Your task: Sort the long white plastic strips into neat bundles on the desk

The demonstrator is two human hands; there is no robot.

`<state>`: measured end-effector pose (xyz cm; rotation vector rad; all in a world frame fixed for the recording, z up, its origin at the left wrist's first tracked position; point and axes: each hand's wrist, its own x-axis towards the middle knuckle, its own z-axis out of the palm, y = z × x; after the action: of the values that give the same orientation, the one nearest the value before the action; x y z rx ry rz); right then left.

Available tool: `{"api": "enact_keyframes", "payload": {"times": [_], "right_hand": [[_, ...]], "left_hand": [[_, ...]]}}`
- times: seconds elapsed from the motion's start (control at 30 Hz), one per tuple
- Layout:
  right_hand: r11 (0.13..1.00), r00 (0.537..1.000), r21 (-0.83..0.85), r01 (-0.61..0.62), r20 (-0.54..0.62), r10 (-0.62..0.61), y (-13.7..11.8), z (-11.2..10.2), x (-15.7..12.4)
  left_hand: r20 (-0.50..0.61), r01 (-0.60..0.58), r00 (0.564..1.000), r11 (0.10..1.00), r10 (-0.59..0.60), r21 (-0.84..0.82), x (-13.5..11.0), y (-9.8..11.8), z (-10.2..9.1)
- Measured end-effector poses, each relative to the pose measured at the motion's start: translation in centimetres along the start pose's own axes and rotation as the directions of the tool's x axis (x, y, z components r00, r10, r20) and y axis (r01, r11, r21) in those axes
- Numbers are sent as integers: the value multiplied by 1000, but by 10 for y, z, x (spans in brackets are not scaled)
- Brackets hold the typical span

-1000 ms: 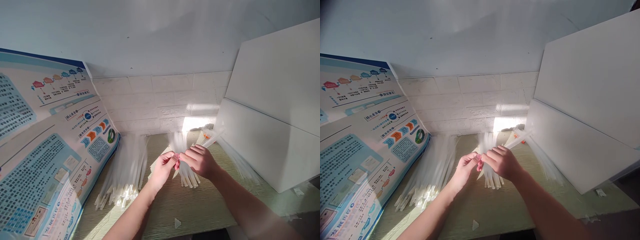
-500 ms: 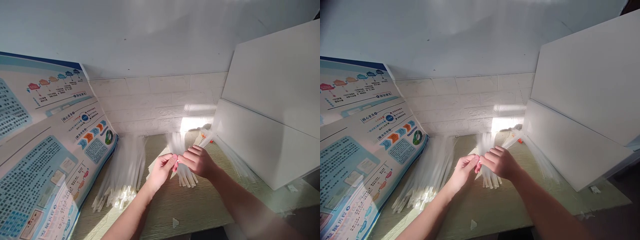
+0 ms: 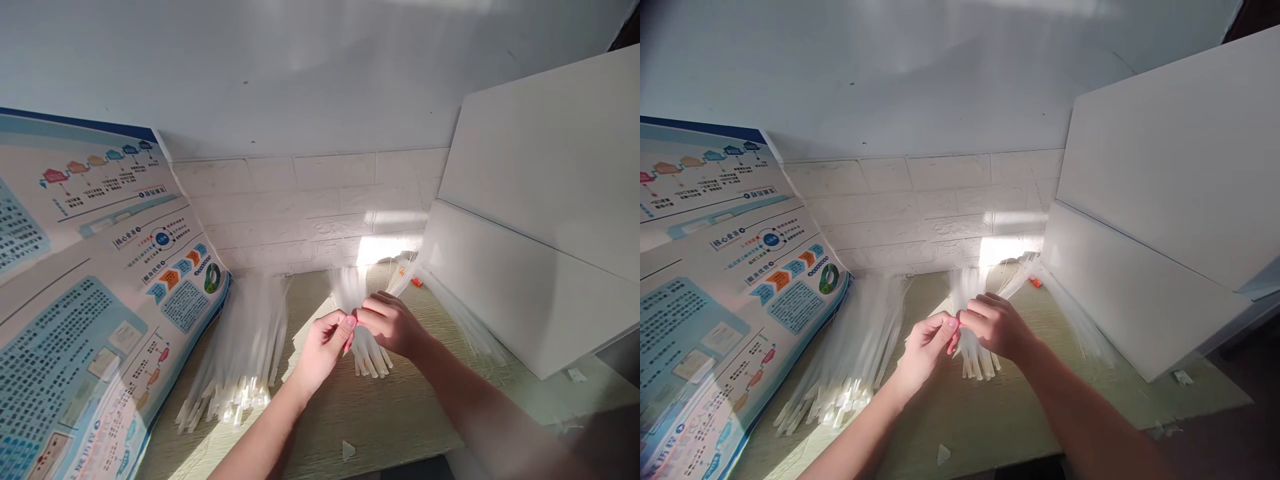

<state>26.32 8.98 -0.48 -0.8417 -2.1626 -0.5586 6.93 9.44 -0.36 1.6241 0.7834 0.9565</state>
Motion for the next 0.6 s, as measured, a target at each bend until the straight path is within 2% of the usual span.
{"api": "enact_keyframes", "payload": {"times": [0.17,0.3,0.43,0.53,0.6], "right_hand": [[999,999,-46,22,-40,-24,-2,-2,1],[1000,1000,-11,-15,23,15,-2,-2,0],[999,998,-4,-52,-27,51,-2,0,0],[989,996,116,-89,15,88,-3,1,1],[991,999,129,-38,8,37,-5,1,1]], "left_hand": [[56,-21,998,999,23,-34,-1,3,0],[126,14,992,989,4,-149,1,1,0],[63,112,993,936,-96,-333,8,-12,-2],[9,119,992,918,-125,-378,12,-19,-4],[5,119,992,920,-126,-373,13,-20,-5]]}}
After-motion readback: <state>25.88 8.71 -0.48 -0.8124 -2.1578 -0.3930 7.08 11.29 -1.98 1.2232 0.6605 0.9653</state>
